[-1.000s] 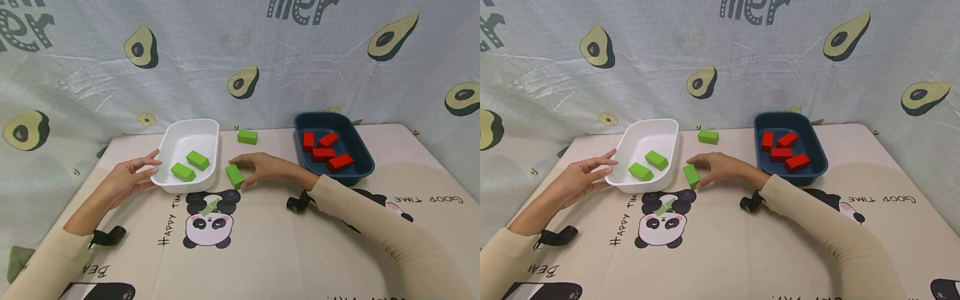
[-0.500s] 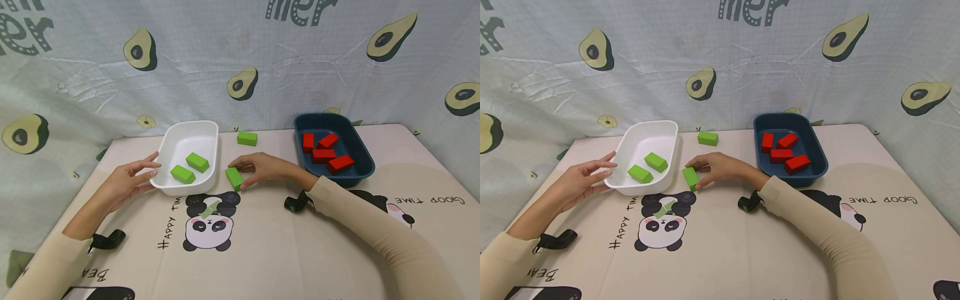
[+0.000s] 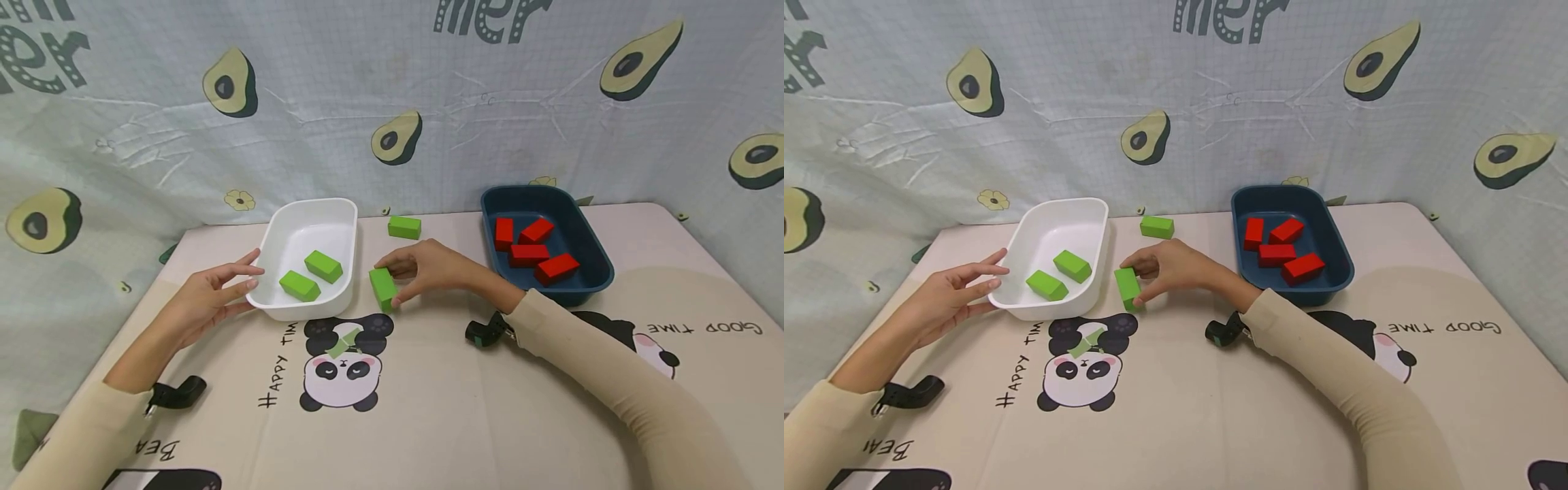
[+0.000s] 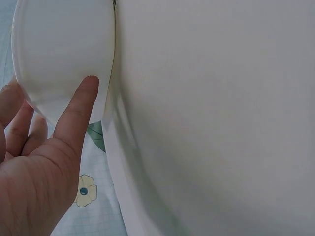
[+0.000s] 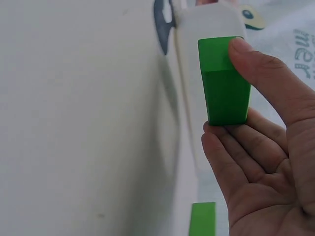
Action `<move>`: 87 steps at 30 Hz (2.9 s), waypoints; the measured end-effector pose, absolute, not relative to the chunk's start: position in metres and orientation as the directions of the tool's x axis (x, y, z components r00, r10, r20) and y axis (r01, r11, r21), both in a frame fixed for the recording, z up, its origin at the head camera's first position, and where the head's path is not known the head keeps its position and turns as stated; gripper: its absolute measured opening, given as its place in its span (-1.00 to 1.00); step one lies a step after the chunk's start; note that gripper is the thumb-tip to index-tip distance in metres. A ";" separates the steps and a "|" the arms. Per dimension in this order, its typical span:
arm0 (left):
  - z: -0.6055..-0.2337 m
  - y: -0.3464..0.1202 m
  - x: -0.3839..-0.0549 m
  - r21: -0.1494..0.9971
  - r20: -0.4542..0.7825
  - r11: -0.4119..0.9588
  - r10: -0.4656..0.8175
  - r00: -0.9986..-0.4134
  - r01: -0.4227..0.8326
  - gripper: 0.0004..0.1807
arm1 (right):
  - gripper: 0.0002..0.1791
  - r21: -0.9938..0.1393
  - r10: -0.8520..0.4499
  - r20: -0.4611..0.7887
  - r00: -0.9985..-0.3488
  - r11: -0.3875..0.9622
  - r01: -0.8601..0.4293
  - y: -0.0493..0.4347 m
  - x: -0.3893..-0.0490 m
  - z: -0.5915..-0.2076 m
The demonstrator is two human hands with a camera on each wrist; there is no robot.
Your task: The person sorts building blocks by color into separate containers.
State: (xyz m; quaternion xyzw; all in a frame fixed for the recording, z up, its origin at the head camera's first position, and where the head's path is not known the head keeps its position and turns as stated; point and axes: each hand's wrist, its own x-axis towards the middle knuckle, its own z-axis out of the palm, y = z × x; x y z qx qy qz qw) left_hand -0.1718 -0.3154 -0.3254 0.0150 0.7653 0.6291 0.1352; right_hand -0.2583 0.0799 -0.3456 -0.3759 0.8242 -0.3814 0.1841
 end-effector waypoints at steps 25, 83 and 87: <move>-0.324 -0.314 -0.171 0.962 -0.197 0.228 0.187 -0.962 -0.153 -0.46 | -0.28 -0.789 -0.798 0.062 -0.599 0.329 -0.520 0.084 -0.245 -0.329; -0.324 -0.313 -0.171 0.956 -0.200 0.251 0.188 -0.962 -0.150 -0.46 | -0.25 -0.761 -0.825 0.197 -0.529 0.211 -0.614 0.073 -0.242 -0.292; -0.324 -0.313 -0.171 0.955 -0.198 0.259 0.184 -0.963 -0.147 -0.46 | -0.26 -0.757 -0.835 0.195 -0.515 0.205 -0.620 0.072 -0.243 -0.290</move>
